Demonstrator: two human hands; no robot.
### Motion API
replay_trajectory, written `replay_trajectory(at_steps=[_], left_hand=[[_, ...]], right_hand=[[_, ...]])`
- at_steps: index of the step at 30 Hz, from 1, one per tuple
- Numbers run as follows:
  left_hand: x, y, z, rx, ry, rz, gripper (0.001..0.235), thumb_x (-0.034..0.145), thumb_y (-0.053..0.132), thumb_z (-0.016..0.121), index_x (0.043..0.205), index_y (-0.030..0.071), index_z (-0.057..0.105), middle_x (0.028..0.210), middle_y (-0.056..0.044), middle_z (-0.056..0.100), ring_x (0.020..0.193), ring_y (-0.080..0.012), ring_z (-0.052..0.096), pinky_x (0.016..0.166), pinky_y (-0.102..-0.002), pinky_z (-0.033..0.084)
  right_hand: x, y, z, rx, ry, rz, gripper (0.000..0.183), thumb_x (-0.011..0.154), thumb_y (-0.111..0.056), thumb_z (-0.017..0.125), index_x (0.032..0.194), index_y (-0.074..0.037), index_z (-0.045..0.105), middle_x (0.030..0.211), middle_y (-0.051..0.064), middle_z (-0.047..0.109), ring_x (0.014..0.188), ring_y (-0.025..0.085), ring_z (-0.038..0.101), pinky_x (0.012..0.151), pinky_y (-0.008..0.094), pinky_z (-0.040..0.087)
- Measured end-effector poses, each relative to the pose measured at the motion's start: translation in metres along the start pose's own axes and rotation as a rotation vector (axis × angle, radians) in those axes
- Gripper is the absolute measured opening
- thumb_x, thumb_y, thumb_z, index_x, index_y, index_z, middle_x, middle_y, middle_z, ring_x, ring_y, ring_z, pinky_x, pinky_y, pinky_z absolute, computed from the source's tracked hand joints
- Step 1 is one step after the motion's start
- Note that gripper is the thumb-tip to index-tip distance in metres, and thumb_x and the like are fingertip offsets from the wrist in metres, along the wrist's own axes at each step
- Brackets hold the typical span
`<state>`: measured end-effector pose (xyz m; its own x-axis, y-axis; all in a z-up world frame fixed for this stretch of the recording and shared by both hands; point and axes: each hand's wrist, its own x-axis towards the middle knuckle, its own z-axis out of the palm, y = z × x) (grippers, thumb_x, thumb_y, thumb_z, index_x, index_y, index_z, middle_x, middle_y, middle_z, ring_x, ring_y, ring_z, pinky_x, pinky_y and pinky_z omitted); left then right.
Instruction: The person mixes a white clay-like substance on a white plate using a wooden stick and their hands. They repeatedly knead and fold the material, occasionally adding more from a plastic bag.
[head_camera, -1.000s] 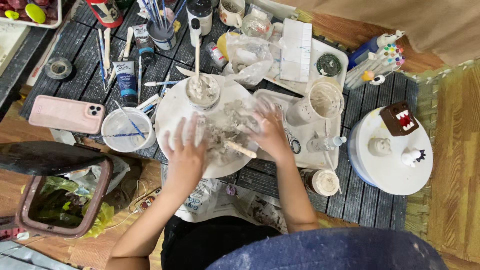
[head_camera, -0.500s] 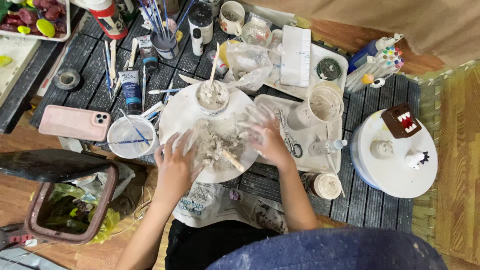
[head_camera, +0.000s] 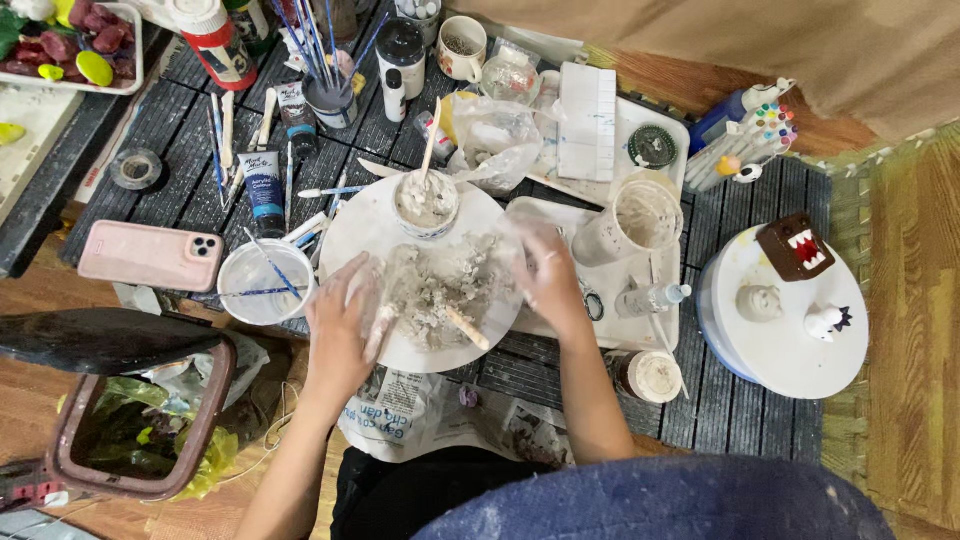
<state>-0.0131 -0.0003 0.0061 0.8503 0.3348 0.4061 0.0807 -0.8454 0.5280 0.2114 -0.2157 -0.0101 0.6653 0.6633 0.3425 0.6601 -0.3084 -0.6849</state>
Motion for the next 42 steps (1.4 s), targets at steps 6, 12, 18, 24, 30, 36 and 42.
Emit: replay_trajectory(at_steps=[6,12,18,24,30,36,42], left_hand=[[0.063,0.018,0.013,-0.411,0.094,0.022,0.055,0.103,0.021,0.055,0.152,0.000,0.040,0.138,-0.024,0.049,0.128,-0.0418,0.052,0.111,-0.045,0.042],[0.222,0.014,0.055,-0.272,0.254,0.114,0.050,0.110,0.026,0.054,0.151,0.002,0.040,0.131,-0.021,0.060,0.121,-0.0415,0.061,0.103,-0.047,0.048],[0.297,-0.002,0.127,0.339,0.011,0.063,0.059,0.094,0.030,0.057,0.142,0.001,0.042,0.115,-0.017,0.066,0.112,-0.0361,0.060,0.098,-0.062,0.038],[0.322,-0.018,0.198,0.575,0.042,0.189,0.055,0.099,0.020,0.052,0.150,0.004,0.042,0.088,-0.014,0.076,0.091,-0.0323,0.073,0.109,-0.055,0.043],[0.340,-0.015,0.252,0.385,-0.121,0.118,0.042,0.109,0.022,0.049,0.146,0.003,0.049,0.086,-0.013,0.076,0.074,-0.0309,0.074,0.062,-0.043,0.055],[0.369,-0.001,0.224,0.389,0.058,0.345,0.061,0.099,0.028,0.057,0.149,-0.003,0.041,0.064,-0.012,0.070,0.053,-0.0294,0.069,0.048,-0.043,0.053],[0.378,0.046,0.140,0.344,0.256,0.623,0.059,0.101,0.023,0.060,0.154,0.006,0.042,0.067,-0.009,0.067,0.052,-0.0297,0.065,0.048,-0.042,0.049]], right_hand=[[0.070,0.044,0.033,0.695,0.520,-0.133,0.040,0.108,-0.021,0.050,0.143,-0.002,0.045,0.129,0.011,0.064,0.114,0.022,0.069,0.097,0.036,0.057],[0.130,0.079,0.082,0.346,0.602,-0.213,0.036,0.107,-0.009,0.046,0.143,-0.004,0.051,0.130,0.011,0.063,0.112,0.024,0.065,0.100,0.035,0.054],[0.135,0.129,0.111,0.204,0.695,-0.165,0.035,0.101,-0.006,0.054,0.136,-0.007,0.056,0.113,0.005,0.062,0.095,0.020,0.062,0.088,0.031,0.051],[0.145,0.149,0.112,0.653,0.923,-0.175,0.035,0.100,-0.015,0.052,0.135,-0.008,0.053,0.113,0.001,0.056,0.102,0.014,0.054,0.093,0.028,0.047],[0.151,0.130,0.086,1.061,1.039,0.022,0.038,0.102,-0.035,0.053,0.130,-0.009,0.049,0.101,-0.001,0.050,0.081,0.008,0.045,0.063,0.021,0.038],[0.157,0.109,0.046,1.175,1.031,-0.120,0.041,0.106,-0.052,0.050,0.119,-0.013,0.051,0.085,-0.004,0.042,0.066,0.007,0.038,0.051,0.023,0.030],[0.129,0.046,-0.034,1.371,0.891,-0.310,0.051,0.112,-0.061,0.040,0.119,-0.012,0.051,0.077,0.002,0.049,0.043,0.009,0.024,0.036,0.026,0.029]])
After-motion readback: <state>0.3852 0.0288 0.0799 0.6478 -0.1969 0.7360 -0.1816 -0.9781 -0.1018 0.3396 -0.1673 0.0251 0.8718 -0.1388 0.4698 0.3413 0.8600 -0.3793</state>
